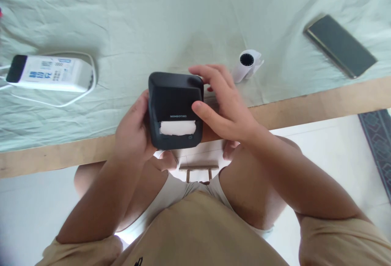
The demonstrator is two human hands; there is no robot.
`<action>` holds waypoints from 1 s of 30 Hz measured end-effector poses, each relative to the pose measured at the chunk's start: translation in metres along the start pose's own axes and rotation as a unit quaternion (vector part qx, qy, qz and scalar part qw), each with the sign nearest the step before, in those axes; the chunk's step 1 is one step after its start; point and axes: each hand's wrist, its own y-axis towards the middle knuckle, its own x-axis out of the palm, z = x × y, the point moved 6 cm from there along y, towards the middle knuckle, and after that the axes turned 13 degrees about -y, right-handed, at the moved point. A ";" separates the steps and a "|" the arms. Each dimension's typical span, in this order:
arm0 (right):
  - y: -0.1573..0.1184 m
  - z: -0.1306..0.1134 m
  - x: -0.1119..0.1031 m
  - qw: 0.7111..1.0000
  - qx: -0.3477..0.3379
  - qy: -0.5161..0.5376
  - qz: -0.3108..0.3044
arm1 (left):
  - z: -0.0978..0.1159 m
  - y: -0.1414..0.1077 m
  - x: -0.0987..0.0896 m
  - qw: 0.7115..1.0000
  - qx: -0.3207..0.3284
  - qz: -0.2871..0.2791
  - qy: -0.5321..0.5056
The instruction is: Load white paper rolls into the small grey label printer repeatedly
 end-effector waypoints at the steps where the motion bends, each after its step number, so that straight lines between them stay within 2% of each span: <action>1: -0.001 0.000 -0.004 0.999 -0.010 -0.011 0.031 | 0.000 0.000 0.000 1.000 -0.002 0.005 0.001; 4: -0.002 -0.003 -0.011 0.996 -0.052 -0.006 0.075 | 0.002 -0.002 -0.001 1.000 -0.007 0.018 -0.004; 7: -0.003 -0.013 -0.014 0.990 -0.107 0.011 0.091 | 0.003 -0.003 -0.001 1.000 -0.009 0.026 0.000; 10: -0.002 -0.022 -0.015 0.988 -0.130 0.010 0.085 | 0.005 -0.001 0.001 1.000 0.017 -0.003 -0.026; 14: 0.001 -0.023 -0.015 0.993 -0.102 -0.007 0.065 | 0.005 0.002 0.002 0.998 0.029 -0.033 -0.052; 19: -0.001 -0.034 -0.020 0.987 -0.086 -0.052 0.123 | 0.005 0.003 0.004 0.999 0.021 -0.039 -0.020; 22: -0.004 -0.036 -0.022 0.986 -0.013 -0.062 0.156 | 0.002 0.002 0.010 0.999 0.004 -0.038 -0.002; 25: -0.004 -0.038 -0.026 0.980 0.045 -0.027 0.190 | 0.001 0.002 0.013 1.000 0.008 -0.017 0.002; 28: 0.003 -0.040 -0.029 0.977 0.053 0.003 0.207 | 0.003 -0.001 0.011 1.000 0.015 0.000 0.006; 30: 0.011 -0.042 -0.028 0.982 0.028 -0.041 0.181 | 0.004 -0.003 0.009 1.000 0.000 -0.004 0.011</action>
